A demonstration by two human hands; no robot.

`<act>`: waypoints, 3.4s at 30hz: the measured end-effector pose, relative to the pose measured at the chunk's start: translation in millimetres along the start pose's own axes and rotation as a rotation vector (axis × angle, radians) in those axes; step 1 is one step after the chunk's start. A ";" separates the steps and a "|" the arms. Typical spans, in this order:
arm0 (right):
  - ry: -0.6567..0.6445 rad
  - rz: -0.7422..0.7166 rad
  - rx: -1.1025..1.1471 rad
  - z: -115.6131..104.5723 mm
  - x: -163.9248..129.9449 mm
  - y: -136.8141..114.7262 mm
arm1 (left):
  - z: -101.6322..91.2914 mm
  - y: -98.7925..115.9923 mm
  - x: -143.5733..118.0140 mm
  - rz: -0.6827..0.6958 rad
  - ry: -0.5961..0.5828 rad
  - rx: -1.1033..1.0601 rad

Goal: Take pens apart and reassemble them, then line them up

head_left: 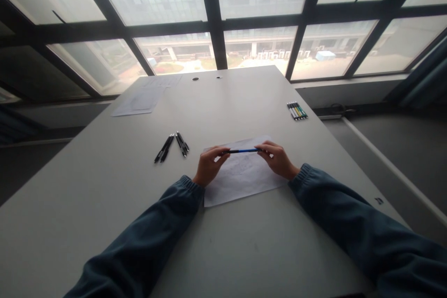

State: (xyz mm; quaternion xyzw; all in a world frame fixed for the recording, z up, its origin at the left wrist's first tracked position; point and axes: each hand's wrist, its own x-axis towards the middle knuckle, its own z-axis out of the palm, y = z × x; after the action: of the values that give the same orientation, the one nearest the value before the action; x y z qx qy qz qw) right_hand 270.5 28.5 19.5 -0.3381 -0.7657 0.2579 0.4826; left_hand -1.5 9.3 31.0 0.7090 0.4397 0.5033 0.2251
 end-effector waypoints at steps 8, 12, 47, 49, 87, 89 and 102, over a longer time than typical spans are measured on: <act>0.082 0.065 0.040 3.3 3.6 3.4 | -1.1 -2.2 -1.9 0.082 0.116 0.169; 0.174 0.142 0.075 7.1 5.8 10.5 | -1.3 -1.9 -1.3 0.096 0.116 0.192; 0.242 0.103 0.214 10.0 7.2 13.6 | -4.2 -8.1 3.7 0.128 0.171 0.270; 0.260 0.089 0.188 9.5 7.8 13.2 | -3.8 -8.4 3.0 0.136 0.164 0.267; 0.323 0.142 0.181 10.2 6.3 14.0 | -2.0 -8.6 3.2 0.151 0.134 0.279; 0.317 0.135 0.175 9.7 5.8 13.2 | -1.8 -9.8 2.7 0.145 0.137 0.283; 0.277 0.152 0.116 8.6 3.8 17.0 | -1.5 -7.6 4.1 0.139 0.138 0.299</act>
State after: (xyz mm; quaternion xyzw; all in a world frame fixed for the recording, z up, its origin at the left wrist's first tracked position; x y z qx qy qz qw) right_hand 266.0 41.6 5.9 -0.3990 -0.6477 0.2885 0.5814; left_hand -5.4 16.5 27.8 0.7270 0.4739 0.4942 0.0512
